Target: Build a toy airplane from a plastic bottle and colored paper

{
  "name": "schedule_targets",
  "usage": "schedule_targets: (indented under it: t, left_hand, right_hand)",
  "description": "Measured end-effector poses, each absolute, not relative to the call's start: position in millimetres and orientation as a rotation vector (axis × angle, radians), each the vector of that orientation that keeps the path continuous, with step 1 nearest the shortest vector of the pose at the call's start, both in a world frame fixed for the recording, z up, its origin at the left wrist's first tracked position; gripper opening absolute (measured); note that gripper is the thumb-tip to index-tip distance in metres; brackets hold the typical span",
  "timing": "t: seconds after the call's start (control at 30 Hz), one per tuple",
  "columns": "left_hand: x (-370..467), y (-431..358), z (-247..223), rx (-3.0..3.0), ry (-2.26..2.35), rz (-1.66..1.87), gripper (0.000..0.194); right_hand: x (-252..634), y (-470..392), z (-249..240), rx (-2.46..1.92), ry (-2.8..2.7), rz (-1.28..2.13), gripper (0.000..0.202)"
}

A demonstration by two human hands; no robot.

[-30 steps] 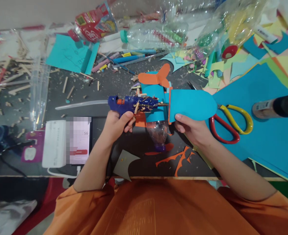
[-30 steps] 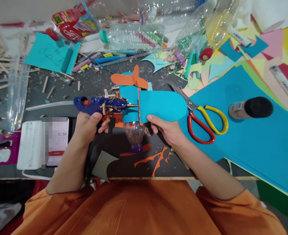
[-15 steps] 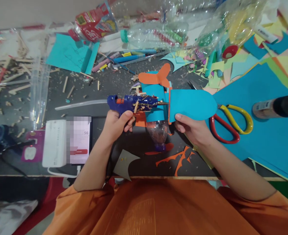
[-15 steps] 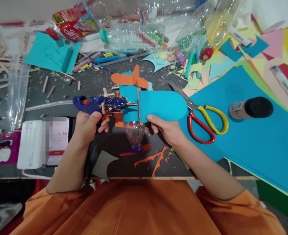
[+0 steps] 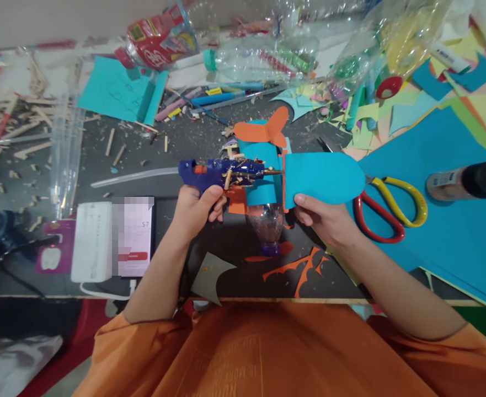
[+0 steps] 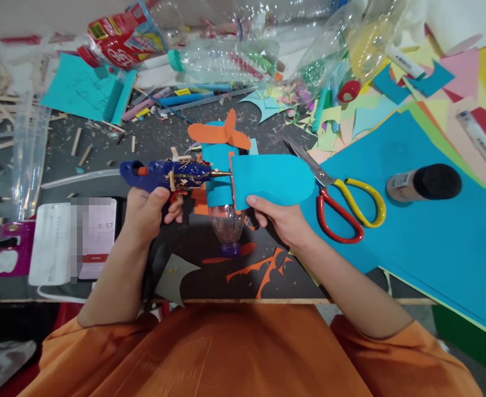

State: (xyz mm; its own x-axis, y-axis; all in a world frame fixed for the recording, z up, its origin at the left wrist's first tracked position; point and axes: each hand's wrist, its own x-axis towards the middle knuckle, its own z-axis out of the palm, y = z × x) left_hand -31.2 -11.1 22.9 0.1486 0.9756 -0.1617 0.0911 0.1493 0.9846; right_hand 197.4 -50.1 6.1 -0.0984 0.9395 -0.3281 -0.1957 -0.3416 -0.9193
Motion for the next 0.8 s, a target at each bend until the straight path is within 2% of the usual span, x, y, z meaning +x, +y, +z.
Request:
schedule_targets:
  t: [0.53,0.8]
  left_hand:
    - [-30.2,-11.0,24.9,1.191,1.161,1.007,0.037]
    - [-33.5,-10.2,21.4,1.229,1.163,0.987,0.041]
  right_hand:
    - [196.8,-49.9,8.3,-1.265,-0.904,1.616,0.052]
    - [196.4,-49.2,9.1,-1.254,-0.907,1.613,0.052]
